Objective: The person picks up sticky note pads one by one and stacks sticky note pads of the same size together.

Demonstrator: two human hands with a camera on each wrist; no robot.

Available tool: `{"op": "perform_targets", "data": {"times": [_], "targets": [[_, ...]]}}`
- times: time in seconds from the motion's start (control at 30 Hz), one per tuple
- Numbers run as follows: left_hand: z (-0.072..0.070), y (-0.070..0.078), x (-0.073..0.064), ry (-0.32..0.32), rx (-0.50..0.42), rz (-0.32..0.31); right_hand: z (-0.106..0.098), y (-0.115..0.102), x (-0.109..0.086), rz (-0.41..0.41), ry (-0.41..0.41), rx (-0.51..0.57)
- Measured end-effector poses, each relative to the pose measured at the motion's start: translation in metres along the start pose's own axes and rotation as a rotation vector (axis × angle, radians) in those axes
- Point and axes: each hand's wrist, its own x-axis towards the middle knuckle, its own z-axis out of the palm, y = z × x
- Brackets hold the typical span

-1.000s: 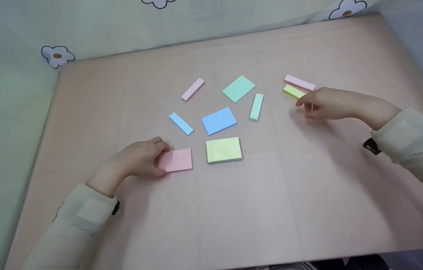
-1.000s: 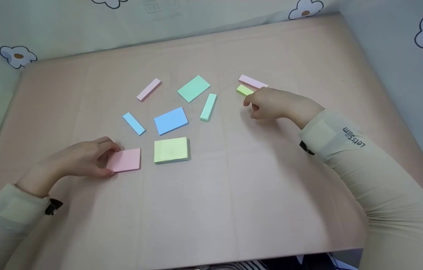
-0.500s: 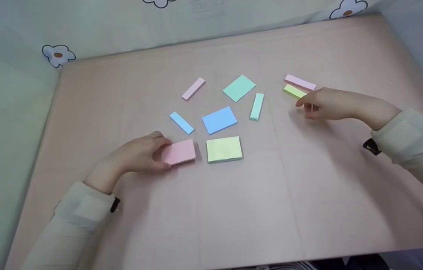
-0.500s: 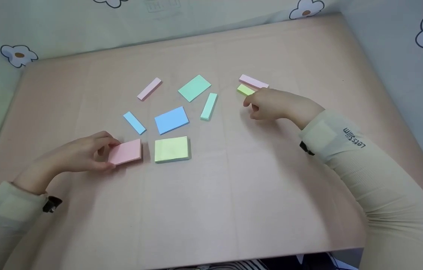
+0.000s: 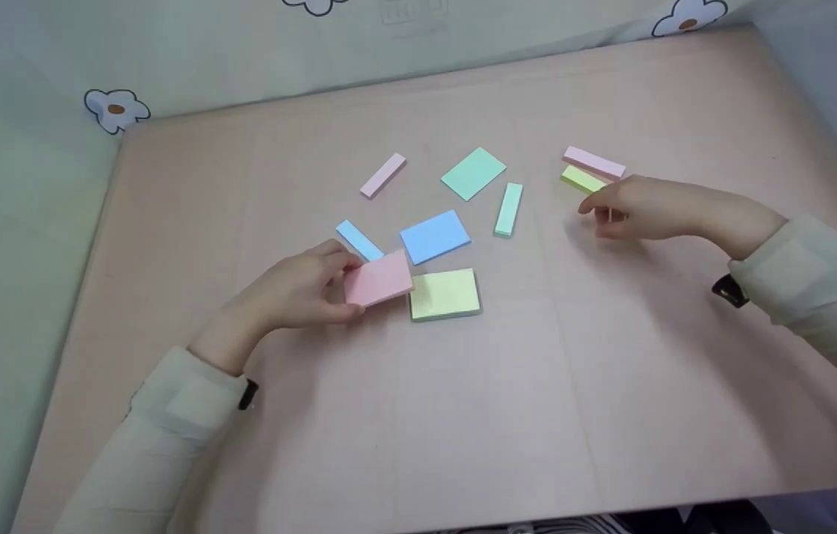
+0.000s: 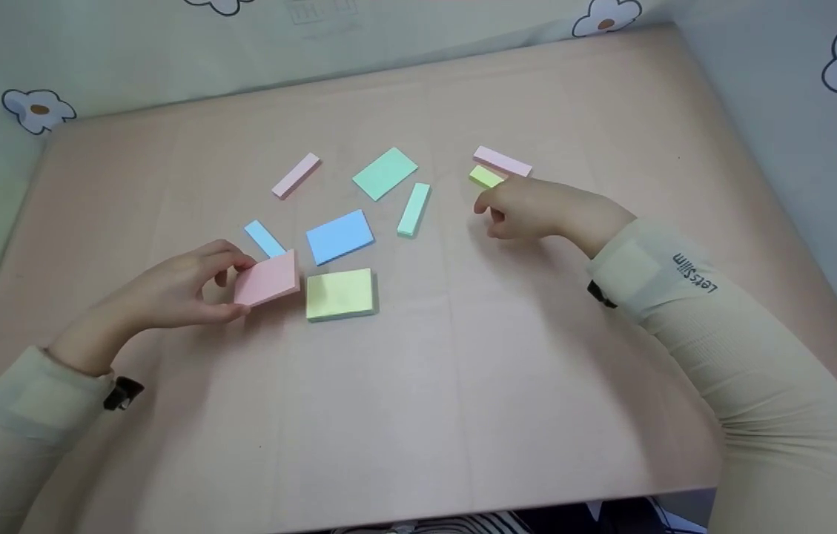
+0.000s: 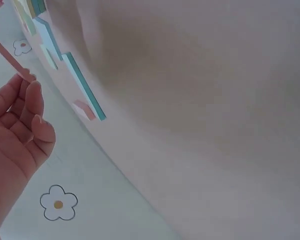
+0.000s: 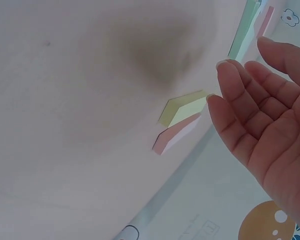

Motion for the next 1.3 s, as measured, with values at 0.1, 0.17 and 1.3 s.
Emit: {"op": "perform_targets", "data": {"times": [0.1,0.17,1.3], "targets": [[0.004,0.010,0.009,0.038,0.037,0.034,0.001,-0.003,0.002,0.003,-0.010,-0.001],[0.008,0.019,0.016,0.053,0.063,0.054,0.001,-0.005,0.002,0.003,-0.010,-0.001],[0.041,0.041,0.037,0.074,0.219,0.178,0.007,-0.003,0.004,-0.066,-0.005,0.014]]}}
